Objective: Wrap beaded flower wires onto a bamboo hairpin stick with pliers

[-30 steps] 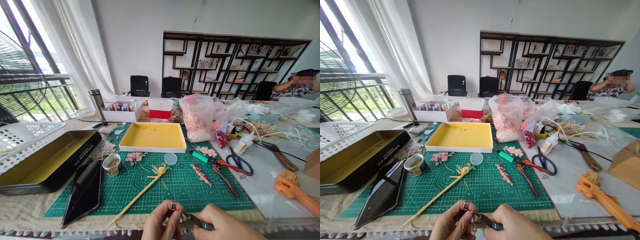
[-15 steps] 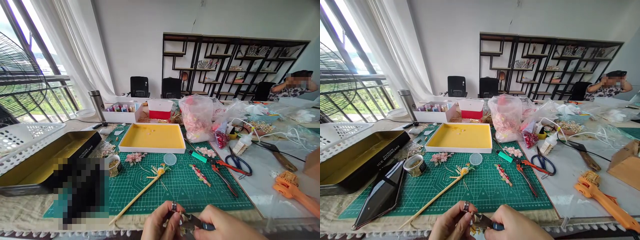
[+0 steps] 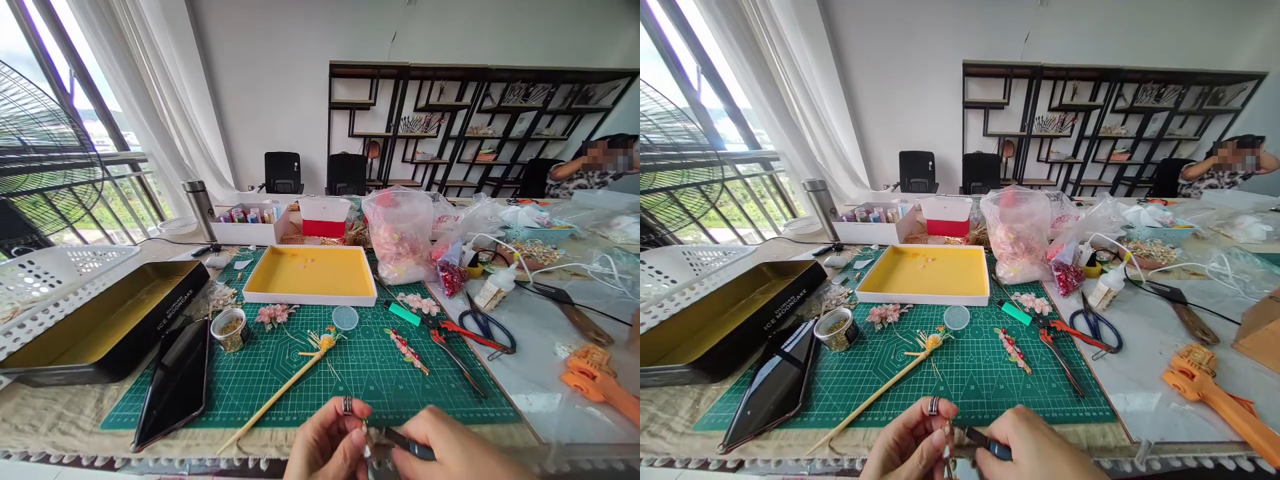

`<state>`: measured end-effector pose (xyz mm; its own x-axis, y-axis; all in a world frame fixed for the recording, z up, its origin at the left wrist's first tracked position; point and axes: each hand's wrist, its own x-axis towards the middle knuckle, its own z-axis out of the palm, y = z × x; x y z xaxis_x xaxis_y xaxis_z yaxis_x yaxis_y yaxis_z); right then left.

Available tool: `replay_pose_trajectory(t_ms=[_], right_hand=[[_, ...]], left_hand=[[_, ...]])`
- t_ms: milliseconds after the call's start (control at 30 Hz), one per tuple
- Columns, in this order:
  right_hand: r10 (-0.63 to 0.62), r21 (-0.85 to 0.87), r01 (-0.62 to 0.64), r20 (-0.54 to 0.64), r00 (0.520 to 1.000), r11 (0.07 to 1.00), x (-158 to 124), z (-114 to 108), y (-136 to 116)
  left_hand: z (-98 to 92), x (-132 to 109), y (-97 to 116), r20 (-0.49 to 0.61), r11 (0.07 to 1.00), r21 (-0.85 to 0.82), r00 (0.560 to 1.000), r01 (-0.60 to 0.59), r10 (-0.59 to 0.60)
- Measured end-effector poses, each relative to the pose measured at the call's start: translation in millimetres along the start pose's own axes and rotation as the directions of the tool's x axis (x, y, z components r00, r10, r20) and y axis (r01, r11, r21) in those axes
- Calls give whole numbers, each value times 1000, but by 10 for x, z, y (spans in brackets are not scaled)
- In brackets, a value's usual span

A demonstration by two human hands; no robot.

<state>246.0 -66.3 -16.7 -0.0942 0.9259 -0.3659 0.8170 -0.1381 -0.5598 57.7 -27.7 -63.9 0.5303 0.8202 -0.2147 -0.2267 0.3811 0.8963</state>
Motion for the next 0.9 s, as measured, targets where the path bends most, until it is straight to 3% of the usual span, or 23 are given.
replay_pose_trajectory(t_ms=[67, 100, 167, 233, 300, 400, 567, 733, 800, 900], right_hand=[[-98, -172, 62, -211, 972, 983, 25, 75, 51], [-144, -259, 70, -279, 949, 963, 46, 109, 77], [-223, -403, 76, -331, 917, 912, 102, 156, 112], [-265, -493, 72, -335, 904, 867, 165, 173, 109], [-268, -523, 56, -340, 901, 851, 224, 169, 74], [-244, -502, 42, -343, 907, 864, 289, 163, 13], [-228, -453, 42, -364, 903, 891, 338, 182, -23], [-213, -397, 45, -390, 896, 917, 386, 158, -88], [-211, -372, 52, -402, 891, 927, 398, 145, -129], [-233, -351, 74, -434, 870, 933, 402, 140, -189]], left_hand=[[-83, 27, 9, -141, 960, 264, 981, -92, 132], [-136, 43, 38, -211, 888, 443, 948, -124, 237], [-249, 94, 141, -268, 624, 775, 843, -98, 466], [-346, 180, 265, -208, 322, 947, 767, 1, 608], [-407, 301, 361, -111, 109, 992, 784, 57, 610], [-427, 494, 414, -33, 21, 999, 853, 26, 521], [-418, 638, 437, -9, 54, 998, 859, -21, 512], [-425, 546, 548, -55, 198, 978, 848, -59, 527], [-383, 465, 589, -111, 378, 921, 865, -95, 489], [-274, 333, 621, -149, 792, 588, 941, -162, 304]])
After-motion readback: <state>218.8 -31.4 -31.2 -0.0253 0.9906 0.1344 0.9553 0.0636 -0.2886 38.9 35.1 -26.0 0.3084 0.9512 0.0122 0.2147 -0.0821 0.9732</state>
